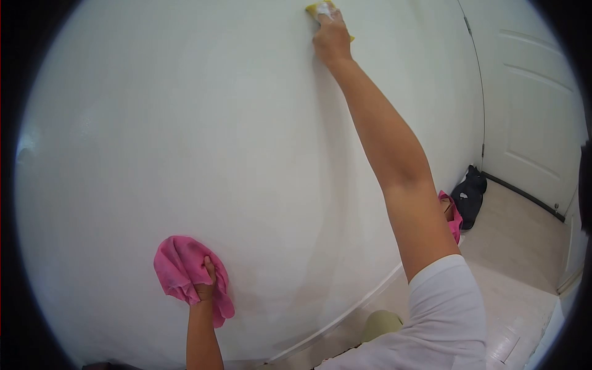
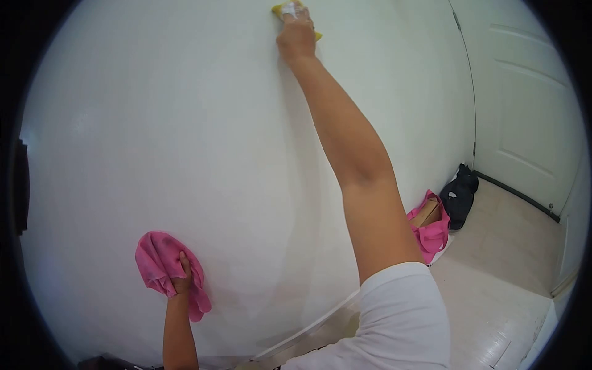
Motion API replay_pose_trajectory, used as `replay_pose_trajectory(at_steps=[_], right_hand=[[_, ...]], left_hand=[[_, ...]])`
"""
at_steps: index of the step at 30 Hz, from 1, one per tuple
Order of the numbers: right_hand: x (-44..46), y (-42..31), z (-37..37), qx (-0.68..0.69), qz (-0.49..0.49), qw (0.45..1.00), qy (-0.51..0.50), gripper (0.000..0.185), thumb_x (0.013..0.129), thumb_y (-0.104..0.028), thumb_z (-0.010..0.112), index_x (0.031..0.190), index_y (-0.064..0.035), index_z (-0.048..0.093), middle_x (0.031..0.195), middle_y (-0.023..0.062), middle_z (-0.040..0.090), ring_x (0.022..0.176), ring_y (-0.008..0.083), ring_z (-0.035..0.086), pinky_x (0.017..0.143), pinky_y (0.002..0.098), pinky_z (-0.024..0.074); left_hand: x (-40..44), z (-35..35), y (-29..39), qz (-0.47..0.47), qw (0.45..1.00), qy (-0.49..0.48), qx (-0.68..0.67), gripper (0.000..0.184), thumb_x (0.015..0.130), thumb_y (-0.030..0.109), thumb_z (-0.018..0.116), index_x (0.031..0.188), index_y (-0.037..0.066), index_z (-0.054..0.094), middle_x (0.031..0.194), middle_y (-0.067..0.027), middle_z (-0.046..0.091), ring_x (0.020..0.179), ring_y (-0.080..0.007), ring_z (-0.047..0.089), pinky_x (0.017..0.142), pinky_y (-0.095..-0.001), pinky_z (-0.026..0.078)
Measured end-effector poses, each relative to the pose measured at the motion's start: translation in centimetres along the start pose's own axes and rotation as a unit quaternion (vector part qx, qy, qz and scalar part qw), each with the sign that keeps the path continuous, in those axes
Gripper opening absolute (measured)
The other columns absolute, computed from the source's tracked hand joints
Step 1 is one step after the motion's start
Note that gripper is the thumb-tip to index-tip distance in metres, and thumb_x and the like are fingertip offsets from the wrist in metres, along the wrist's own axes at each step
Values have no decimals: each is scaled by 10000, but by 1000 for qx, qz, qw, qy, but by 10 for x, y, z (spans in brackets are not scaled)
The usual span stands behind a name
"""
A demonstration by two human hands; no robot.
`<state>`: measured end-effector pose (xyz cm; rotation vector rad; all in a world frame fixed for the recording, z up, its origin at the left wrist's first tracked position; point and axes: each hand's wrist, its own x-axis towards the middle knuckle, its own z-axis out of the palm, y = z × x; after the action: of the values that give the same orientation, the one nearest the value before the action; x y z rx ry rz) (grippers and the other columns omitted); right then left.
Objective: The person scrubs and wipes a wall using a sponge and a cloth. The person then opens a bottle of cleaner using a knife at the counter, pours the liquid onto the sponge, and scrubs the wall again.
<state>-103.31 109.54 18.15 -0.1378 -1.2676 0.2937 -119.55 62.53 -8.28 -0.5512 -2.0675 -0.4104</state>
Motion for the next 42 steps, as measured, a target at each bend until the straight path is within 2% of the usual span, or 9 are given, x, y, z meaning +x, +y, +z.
replay_pose_trajectory(at_steps=[2,6,10,18,20,26,34,40,42], right_hand=[[-22,-13,17,-93,-209,972,60,257,731,4,465,954,47,586,1076,259,558,1083,387,493,972,445,375],[-78,-51,20,5,-326,945,6,235,759,-12,460,946,27,596,1094,247,562,1102,362,509,994,466,356],[-2,-1,1,-70,-105,992,15,244,746,2,453,941,52,591,1018,247,580,1018,380,526,922,412,412],[-43,-6,10,-100,-309,945,30,244,773,-19,449,964,45,586,1096,262,558,1079,383,507,978,458,356],[-11,7,-9,-67,-53,996,-11,263,763,-14,455,985,46,584,1099,249,558,1074,392,503,979,452,356],[-56,-43,15,-96,-310,946,-5,329,773,-13,447,1077,53,554,1143,267,541,1108,375,497,981,446,364],[-20,-29,5,-174,-120,971,-111,334,761,-39,497,1077,44,565,1156,285,523,1091,383,506,994,444,351],[-50,-3,5,-81,-303,949,39,292,760,-15,464,1018,34,591,1103,225,568,1080,352,515,983,443,359],[-16,21,-6,-90,-118,988,51,247,733,-10,456,930,11,604,1028,211,574,1023,354,518,951,467,358]], left_hand=[[3,16,-24,-6,994,-88,-58,605,882,383,487,1351,38,324,1384,-171,348,1290,-353,289,1082,-400,202],[1,18,-18,29,994,-74,-80,548,889,365,473,1307,22,383,1326,-181,414,1252,-352,344,1054,-398,249],[2,-14,14,16,999,21,-27,521,874,354,499,1275,33,409,1280,-148,446,1213,-309,381,1019,-374,286],[2,-8,4,6,977,-145,-153,556,863,369,522,1300,49,399,1296,-136,441,1245,-283,363,1042,-358,269],[1,-8,3,2,983,-122,-135,551,863,364,522,1297,48,402,1292,-138,445,1240,-285,369,1039,-359,274],[-1,-9,15,6,999,3,-48,534,865,350,523,1289,44,411,1278,-142,458,1225,-290,387,1031,-361,288],[1,5,-4,-10,990,-89,-106,512,868,332,524,1277,40,424,1260,-148,475,1205,-297,411,1019,-365,308],[3,-2,5,15,996,-36,-81,536,868,336,520,1297,41,395,1294,-148,435,1231,-302,371,1035,-373,273],[0,-3,8,19,994,-54,-93,547,867,339,519,1306,41,382,1309,-147,419,1242,-304,354,1042,-376,258]])
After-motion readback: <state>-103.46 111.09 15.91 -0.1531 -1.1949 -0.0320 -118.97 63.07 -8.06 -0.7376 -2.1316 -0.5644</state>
